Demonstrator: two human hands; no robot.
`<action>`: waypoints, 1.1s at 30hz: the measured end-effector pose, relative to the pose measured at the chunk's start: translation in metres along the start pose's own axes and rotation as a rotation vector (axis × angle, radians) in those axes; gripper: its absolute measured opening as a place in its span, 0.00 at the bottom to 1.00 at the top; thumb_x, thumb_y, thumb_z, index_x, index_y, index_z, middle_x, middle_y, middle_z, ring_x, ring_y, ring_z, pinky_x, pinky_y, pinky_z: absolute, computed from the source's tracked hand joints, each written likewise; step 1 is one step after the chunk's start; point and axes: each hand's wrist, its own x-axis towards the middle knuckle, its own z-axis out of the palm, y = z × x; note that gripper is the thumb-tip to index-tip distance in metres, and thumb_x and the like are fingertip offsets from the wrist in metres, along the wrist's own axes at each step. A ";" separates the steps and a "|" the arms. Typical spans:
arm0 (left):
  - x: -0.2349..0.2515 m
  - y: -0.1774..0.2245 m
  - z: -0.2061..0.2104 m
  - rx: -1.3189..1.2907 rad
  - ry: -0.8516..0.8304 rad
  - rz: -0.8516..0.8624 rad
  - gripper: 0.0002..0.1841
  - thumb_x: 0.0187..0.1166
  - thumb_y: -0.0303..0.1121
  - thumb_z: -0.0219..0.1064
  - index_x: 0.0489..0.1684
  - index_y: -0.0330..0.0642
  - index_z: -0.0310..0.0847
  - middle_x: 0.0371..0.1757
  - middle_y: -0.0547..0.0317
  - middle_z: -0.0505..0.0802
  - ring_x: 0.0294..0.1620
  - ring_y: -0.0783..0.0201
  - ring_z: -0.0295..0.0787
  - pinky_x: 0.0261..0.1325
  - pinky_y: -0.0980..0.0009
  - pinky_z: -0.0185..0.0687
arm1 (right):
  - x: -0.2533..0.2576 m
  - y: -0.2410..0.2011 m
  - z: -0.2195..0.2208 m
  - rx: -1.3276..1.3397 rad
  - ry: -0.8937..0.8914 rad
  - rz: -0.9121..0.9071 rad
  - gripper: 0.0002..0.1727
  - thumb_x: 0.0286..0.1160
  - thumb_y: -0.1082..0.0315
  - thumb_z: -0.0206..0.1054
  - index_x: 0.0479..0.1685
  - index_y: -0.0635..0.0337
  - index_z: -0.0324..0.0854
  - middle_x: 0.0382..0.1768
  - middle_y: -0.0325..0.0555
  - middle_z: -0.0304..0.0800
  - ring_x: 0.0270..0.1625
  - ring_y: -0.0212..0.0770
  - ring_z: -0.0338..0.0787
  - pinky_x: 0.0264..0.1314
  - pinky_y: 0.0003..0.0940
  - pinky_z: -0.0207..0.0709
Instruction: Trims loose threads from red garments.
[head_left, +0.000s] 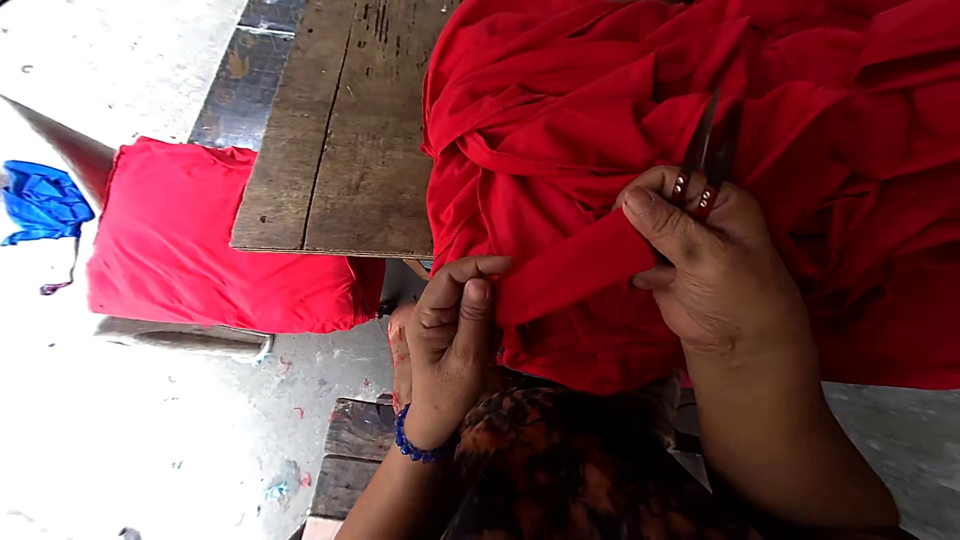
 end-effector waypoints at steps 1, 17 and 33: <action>0.001 -0.003 0.001 0.008 -0.024 0.041 0.12 0.91 0.41 0.58 0.59 0.51 0.85 0.41 0.75 0.90 0.26 0.85 0.79 0.25 0.88 0.74 | 0.000 0.000 0.001 0.005 0.000 0.013 0.09 0.89 0.67 0.60 0.38 0.52 0.82 0.20 0.29 0.74 0.12 0.18 0.65 0.10 0.10 0.58; 0.005 -0.008 0.008 0.065 0.147 0.022 0.17 0.96 0.38 0.45 0.37 0.58 0.79 0.29 0.79 0.83 0.28 0.82 0.80 0.32 0.85 0.78 | 0.002 0.005 0.001 0.039 -0.005 0.052 0.10 0.86 0.71 0.61 0.33 0.53 0.82 0.17 0.29 0.74 0.12 0.19 0.65 0.11 0.10 0.58; -0.011 0.012 0.018 -0.307 0.008 0.063 0.18 0.73 0.19 0.74 0.61 0.40 0.89 0.45 0.53 0.97 0.38 0.65 0.97 0.43 0.70 0.96 | -0.007 0.006 0.005 -0.183 0.036 -0.115 0.03 0.83 0.68 0.67 0.42 0.53 0.85 0.23 0.26 0.77 0.14 0.17 0.64 0.12 0.10 0.57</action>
